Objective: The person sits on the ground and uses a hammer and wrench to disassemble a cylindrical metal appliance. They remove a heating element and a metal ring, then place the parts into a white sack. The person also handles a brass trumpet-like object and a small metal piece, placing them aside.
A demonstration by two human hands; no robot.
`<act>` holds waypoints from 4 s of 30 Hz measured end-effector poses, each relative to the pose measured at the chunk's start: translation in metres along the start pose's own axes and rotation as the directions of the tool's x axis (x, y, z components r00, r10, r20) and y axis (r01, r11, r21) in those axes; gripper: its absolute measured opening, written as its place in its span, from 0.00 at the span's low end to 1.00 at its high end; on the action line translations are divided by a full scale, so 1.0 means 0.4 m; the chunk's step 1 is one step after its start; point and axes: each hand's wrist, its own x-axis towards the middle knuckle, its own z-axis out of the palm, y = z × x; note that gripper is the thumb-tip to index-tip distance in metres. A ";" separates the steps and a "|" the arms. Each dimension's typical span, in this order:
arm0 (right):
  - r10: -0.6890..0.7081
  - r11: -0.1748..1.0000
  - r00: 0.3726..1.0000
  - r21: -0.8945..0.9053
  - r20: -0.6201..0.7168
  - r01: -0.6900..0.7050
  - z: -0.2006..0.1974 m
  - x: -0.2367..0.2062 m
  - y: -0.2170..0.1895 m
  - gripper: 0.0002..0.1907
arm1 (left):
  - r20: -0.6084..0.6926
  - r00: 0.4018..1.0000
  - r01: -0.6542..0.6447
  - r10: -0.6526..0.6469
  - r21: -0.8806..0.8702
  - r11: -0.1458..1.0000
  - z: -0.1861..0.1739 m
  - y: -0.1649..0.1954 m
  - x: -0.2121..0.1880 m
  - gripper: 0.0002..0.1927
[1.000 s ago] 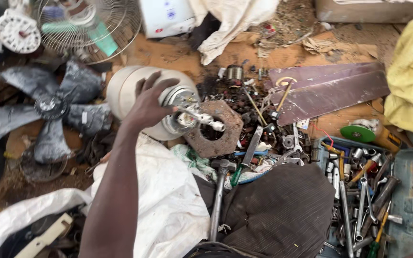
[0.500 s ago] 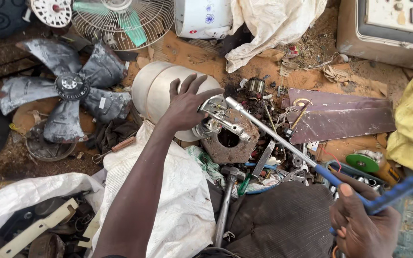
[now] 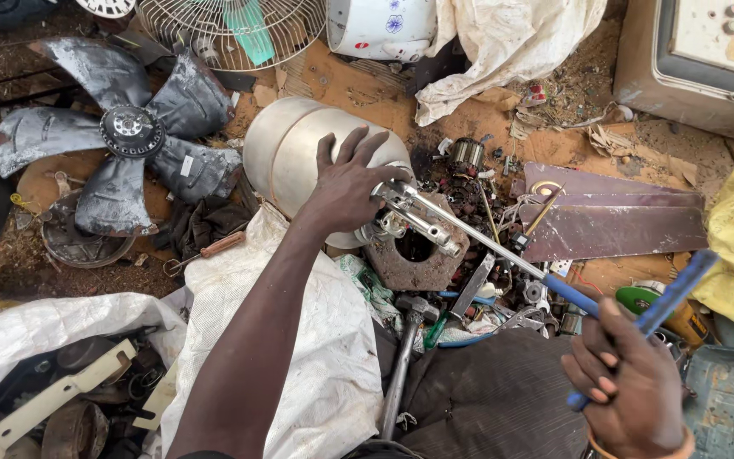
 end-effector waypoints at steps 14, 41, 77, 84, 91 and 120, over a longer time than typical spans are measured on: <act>-0.219 -0.184 0.820 -0.848 0.529 0.497 0.024 0.072 -0.101 0.19 | -0.018 1.000 -0.010 0.009 -0.041 0.999 0.008 -0.009 0.005 0.26; -0.869 0.490 0.483 -0.045 -0.106 0.871 0.198 0.172 0.164 0.19 | -0.096 0.994 0.046 -0.048 -0.018 0.999 0.007 0.011 0.022 0.16; -0.372 0.283 0.824 -0.898 -0.427 -0.337 -0.731 0.216 0.111 0.16 | 0.041 0.999 0.016 -0.016 -0.002 1.000 -0.006 0.010 0.024 0.18; -0.508 -0.154 0.713 -0.763 -0.484 -0.628 -0.739 0.197 0.161 0.27 | 0.046 0.999 -0.003 0.004 -0.011 1.000 -0.012 0.015 0.027 0.19; -0.601 -0.072 0.799 -0.997 0.015 -0.035 -0.400 0.282 0.189 0.16 | 0.014 0.998 0.056 -0.055 -0.027 0.998 -0.002 0.007 0.019 0.26; -0.057 0.027 0.881 -0.881 0.470 0.472 0.451 0.442 0.205 0.18 | -0.092 0.996 -0.041 0.020 -0.223 0.974 -0.034 -0.031 -0.019 0.59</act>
